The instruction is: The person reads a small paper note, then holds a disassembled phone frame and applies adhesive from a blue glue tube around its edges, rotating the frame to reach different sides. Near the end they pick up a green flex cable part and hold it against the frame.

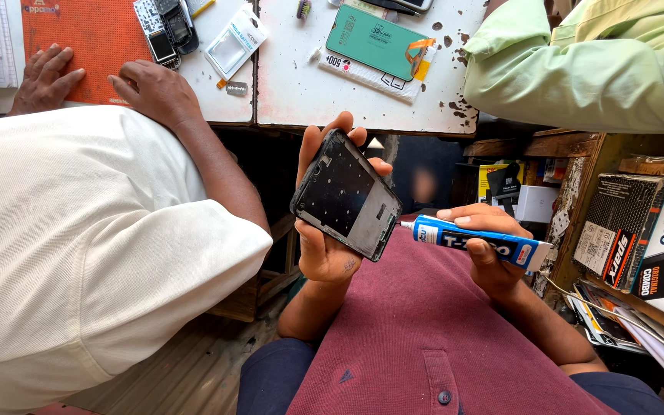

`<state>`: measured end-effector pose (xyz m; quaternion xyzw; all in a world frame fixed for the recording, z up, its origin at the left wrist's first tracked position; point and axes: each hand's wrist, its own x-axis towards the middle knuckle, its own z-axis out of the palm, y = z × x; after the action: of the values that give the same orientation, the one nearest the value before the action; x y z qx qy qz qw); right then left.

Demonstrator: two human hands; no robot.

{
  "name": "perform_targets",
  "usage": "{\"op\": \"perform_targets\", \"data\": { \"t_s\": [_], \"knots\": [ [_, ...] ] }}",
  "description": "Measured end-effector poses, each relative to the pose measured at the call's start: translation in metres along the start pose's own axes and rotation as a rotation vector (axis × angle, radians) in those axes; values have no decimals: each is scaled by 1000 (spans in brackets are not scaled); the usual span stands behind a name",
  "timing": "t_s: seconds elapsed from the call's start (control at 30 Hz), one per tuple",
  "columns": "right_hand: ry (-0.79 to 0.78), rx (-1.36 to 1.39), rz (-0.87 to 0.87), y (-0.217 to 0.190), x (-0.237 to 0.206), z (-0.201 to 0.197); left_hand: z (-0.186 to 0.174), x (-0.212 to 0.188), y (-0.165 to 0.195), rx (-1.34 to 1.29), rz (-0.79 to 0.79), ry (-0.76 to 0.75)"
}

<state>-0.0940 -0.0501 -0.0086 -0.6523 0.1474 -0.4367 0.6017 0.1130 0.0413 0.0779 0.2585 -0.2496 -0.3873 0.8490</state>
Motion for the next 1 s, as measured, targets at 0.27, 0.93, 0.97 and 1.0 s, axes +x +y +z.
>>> {"op": "perform_targets", "data": {
  "t_s": [0.27,0.93,0.97,1.0],
  "knots": [
    [-43,-25,-40,-4,3,2,0,0,0,8,4,10],
    [-24,-2,-28,0,3,1,-1,0,-1,-9,-10,16],
    [-34,-9,-34,-1,4,2,-1,0,-2,-10,-8,17],
    [-47,-1,-35,-2,4,2,-1,0,-2,-12,-6,19]
  ]
}}
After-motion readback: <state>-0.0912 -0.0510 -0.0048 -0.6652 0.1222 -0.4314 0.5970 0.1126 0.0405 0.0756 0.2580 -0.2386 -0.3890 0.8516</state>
